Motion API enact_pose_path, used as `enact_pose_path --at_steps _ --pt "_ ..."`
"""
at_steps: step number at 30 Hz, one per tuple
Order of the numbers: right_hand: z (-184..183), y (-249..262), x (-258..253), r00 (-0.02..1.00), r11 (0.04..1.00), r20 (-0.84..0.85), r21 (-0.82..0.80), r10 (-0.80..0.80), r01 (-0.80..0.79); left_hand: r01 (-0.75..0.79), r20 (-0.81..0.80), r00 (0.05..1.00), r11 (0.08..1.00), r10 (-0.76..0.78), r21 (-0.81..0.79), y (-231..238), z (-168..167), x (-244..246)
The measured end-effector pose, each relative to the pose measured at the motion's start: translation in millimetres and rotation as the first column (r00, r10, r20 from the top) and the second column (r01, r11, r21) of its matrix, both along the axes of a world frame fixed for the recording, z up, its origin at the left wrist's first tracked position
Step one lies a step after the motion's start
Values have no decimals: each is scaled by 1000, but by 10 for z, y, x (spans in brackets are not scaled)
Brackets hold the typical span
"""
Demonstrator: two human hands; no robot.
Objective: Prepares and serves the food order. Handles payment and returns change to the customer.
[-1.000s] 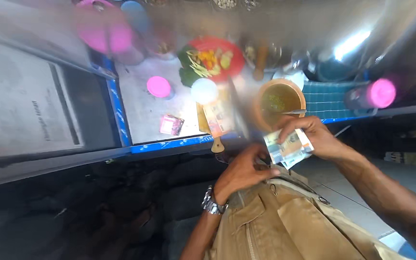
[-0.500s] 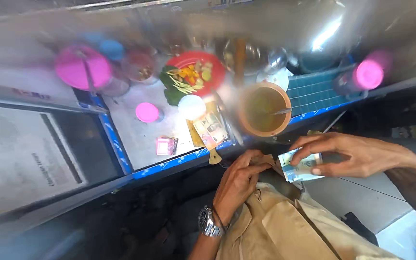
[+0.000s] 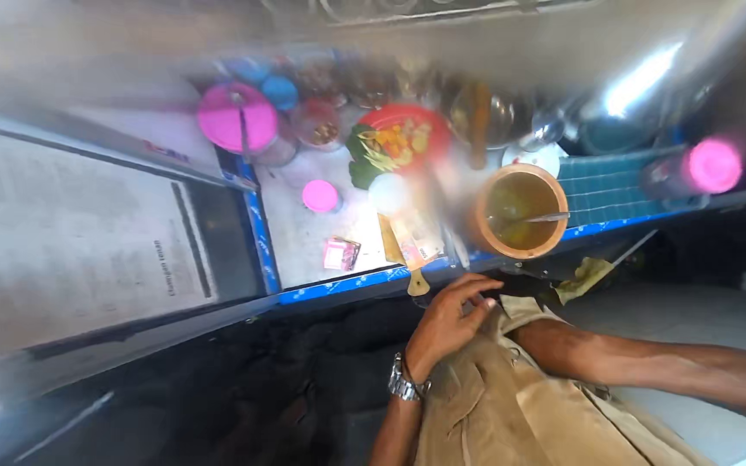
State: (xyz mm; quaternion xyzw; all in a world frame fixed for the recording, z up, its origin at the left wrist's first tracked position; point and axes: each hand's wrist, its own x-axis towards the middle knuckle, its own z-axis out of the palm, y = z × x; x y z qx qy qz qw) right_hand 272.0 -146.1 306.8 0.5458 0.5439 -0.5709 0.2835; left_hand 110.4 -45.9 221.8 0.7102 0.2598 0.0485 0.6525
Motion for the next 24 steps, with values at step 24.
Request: enact_pose_path --at_steps 24 --pt "-2108 1233 -667 481 263 -203 629 -853 731 -730 -301 640 681 707 46 512 -1218 -59"
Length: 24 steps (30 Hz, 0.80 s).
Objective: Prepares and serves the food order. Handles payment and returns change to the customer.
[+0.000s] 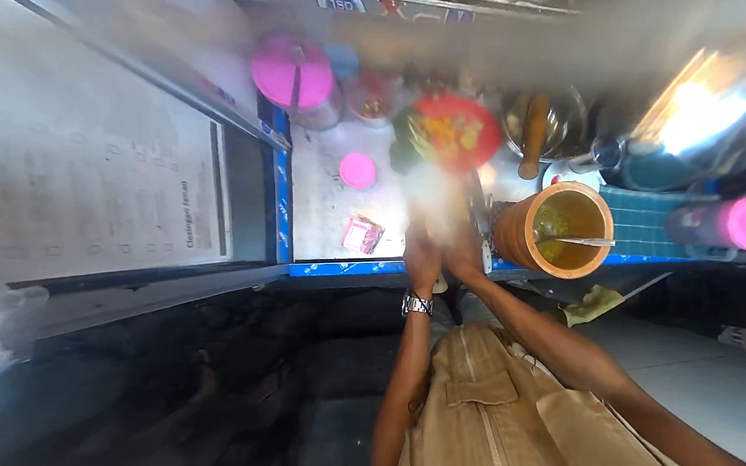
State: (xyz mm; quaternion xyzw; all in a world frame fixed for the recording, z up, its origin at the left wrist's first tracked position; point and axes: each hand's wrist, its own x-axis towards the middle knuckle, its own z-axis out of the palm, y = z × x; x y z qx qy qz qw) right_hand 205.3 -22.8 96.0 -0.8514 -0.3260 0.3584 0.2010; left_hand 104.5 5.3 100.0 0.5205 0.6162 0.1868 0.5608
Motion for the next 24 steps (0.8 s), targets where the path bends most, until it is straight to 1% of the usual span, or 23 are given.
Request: enact_pose_path --at_steps 4,6,8,10,12,13,15,16,18,19,21,23,24 --pt "84 199 59 978 983 -119 -84 -170 160 -15 28 999 1000 16 -19 12 -12 -12" --pt "121 301 90 966 969 -138 -150 -219 198 -17 28 999 1000 18 -13 12 -39 -12" --pt "107 368 111 978 973 -118 -176 -174 152 -18 25 1000 1000 18 -9 16 -53 -9" --pt "147 284 68 988 990 -120 -108 -100 87 -19 46 999 1000 20 -10 9 -74 -16" --pt "186 202 66 978 996 -193 -41 -80 74 -23 79 997 1000 24 -8 -3 -90 -45" --pt "201 177 91 966 996 -243 -13 -84 84 -34 81 996 999 35 -11 -4 -81 -66" --pt "233 144 157 934 991 -338 21 -119 134 -111 67 992 994 111 -6 -1 -55 -112" --pt "259 132 191 918 987 -374 34 -136 160 -155 66 986 988 155 -3 -1 -39 -138" --pt "289 93 251 894 978 -419 58 -158 200 -195 72 978 981 195 -16 0 8 -183" --pt "295 78 272 886 975 -436 71 -159 210 -185 91 978 982 187 -29 1 22 -211" --pt "323 55 295 866 978 -485 87 -125 190 -96 193 975 992 109 -76 1 45 -274" --pt "365 27 310 839 989 -543 90 -47 114 4 327 944 986 52 -167 12 73 -302" --pt "361 -10 319 821 994 -571 85 -2 62 14 378 923 973 76 -229 9 76 -291"
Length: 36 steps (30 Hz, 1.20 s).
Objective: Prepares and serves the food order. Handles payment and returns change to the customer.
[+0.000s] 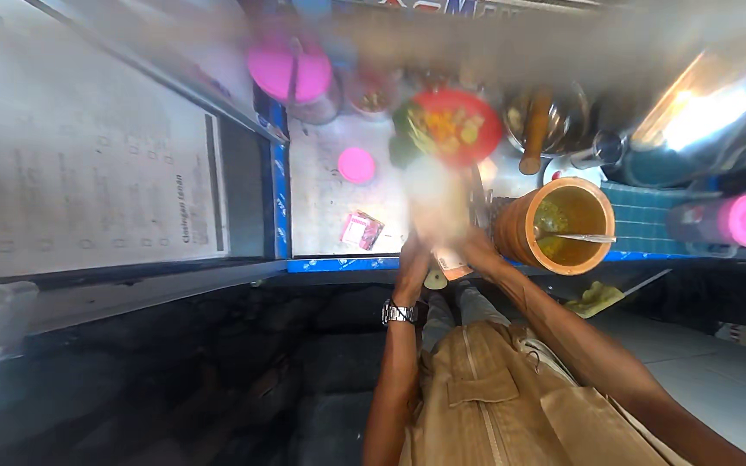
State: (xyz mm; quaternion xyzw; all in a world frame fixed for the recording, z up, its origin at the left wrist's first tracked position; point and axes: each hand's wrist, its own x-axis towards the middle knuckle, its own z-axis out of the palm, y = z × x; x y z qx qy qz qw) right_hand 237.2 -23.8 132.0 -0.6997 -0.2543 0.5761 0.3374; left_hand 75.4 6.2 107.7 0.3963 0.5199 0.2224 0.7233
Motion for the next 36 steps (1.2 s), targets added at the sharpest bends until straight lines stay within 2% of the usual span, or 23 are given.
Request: enact_pose_path --at_steps 2,5,7,11,13,15,18,21,23,25,28,30,32,34,36 --pt "-37 -73 -8 998 998 -33 -18 56 -57 -100 76 991 985 111 -141 -16 -2 59" --pt "-4 -118 -57 1000 1000 -1 -17 7 -7 -268 194 927 928 322 -259 -41 4 117" --pt "27 -155 -77 999 1000 43 7 -18 17 -299 268 882 901 387 -314 -69 23 109" --pt "68 -233 -157 988 981 142 191 -63 35 -351 329 807 846 491 -401 -123 72 118" --pt "46 -260 -148 984 957 167 288 -63 13 -414 361 722 787 590 -457 -116 70 107" --pt "11 -316 -82 985 946 170 316 20 -73 -458 407 653 761 639 -459 -94 31 65" --pt "2 -393 47 983 936 84 303 161 -179 -514 325 710 775 625 -368 -75 -7 18" --pt "82 -380 81 990 941 53 307 132 -142 -536 281 762 812 583 -230 -98 -73 -18" --pt "140 -314 42 983 924 92 335 160 -182 -520 290 778 830 558 -201 -131 -57 1" --pt "138 -271 -45 973 911 165 354 164 -213 -520 269 777 822 568 -233 -156 21 62" --pt "62 -302 -95 945 857 254 419 207 -300 -499 246 761 783 601 -370 -144 129 67" --pt "-7 -344 -36 899 779 290 455 329 -431 -463 299 731 768 613 -442 -139 114 -13" --pt "-1 -366 39 844 736 264 413 467 -537 -474 300 714 753 632 -457 -134 80 -86" --pt "98 -368 91 859 786 155 350 488 -510 -510 297 710 757 638 -409 -129 31 -139" --pt "210 -361 96 940 901 -5 287 341 -325 -503 235 782 806 578 -311 -160 17 -166"
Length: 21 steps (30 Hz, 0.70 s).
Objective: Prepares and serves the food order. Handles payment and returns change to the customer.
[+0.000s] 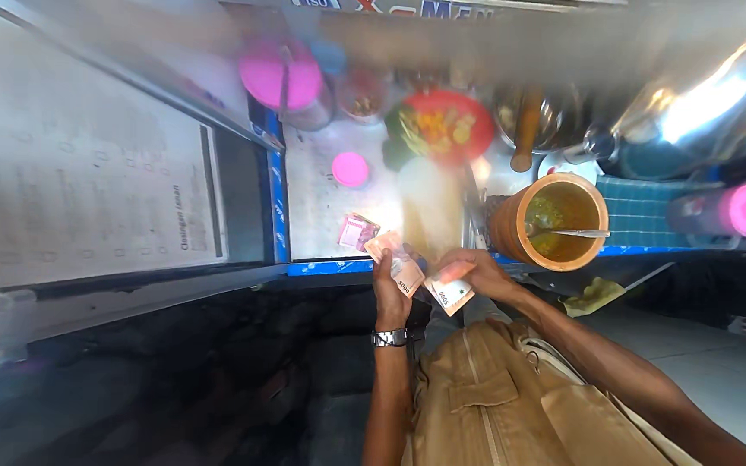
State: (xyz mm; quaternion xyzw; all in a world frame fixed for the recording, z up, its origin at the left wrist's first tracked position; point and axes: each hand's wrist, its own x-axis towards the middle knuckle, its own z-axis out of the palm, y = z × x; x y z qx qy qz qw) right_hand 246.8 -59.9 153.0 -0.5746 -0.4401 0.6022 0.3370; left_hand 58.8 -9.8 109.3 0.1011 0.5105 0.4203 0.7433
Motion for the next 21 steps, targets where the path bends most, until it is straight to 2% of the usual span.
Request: enact_pose_path --at_steps 2,3,5,7,10,12,14,16,18,19,20,21 --pt "49 34 -55 975 974 -93 -123 -203 191 114 -111 987 993 -114 -5 -64 55 38" --pt "76 68 -100 959 953 -88 -170 -270 252 170 -106 980 985 -169 4 -108 94 74" --pt "128 131 -201 953 931 63 -201 -297 303 236 -1 972 969 -237 77 -215 164 162" --pt "148 151 -286 941 938 241 -193 -238 287 226 83 969 970 -234 93 -295 203 234" --pt "116 119 -335 927 984 363 -107 -98 145 202 59 978 979 -200 -29 -312 228 284" --pt "121 58 -284 933 999 360 -43 6 11 206 -21 978 974 -208 -92 -323 254 303" --pt "246 -13 -131 937 999 348 13 30 -37 178 -45 983 982 -181 -66 -340 248 268" --pt "616 -77 120 937 998 347 14 45 -53 135 -5 991 991 -135 1 -333 250 149" --pt "1156 -204 426 932 989 333 -72 145 -128 136 50 989 987 -140 81 -337 297 1" --pt "1416 -298 578 920 964 298 -147 255 -220 156 49 986 981 -162 113 -340 340 -55" --pt "1642 -401 704 868 899 262 -248 421 -361 181 32 982 975 -186 133 -348 395 -97" --pt "1816 -503 778 758 781 241 -359 606 -511 210 11 977 967 -214 147 -360 462 -122"
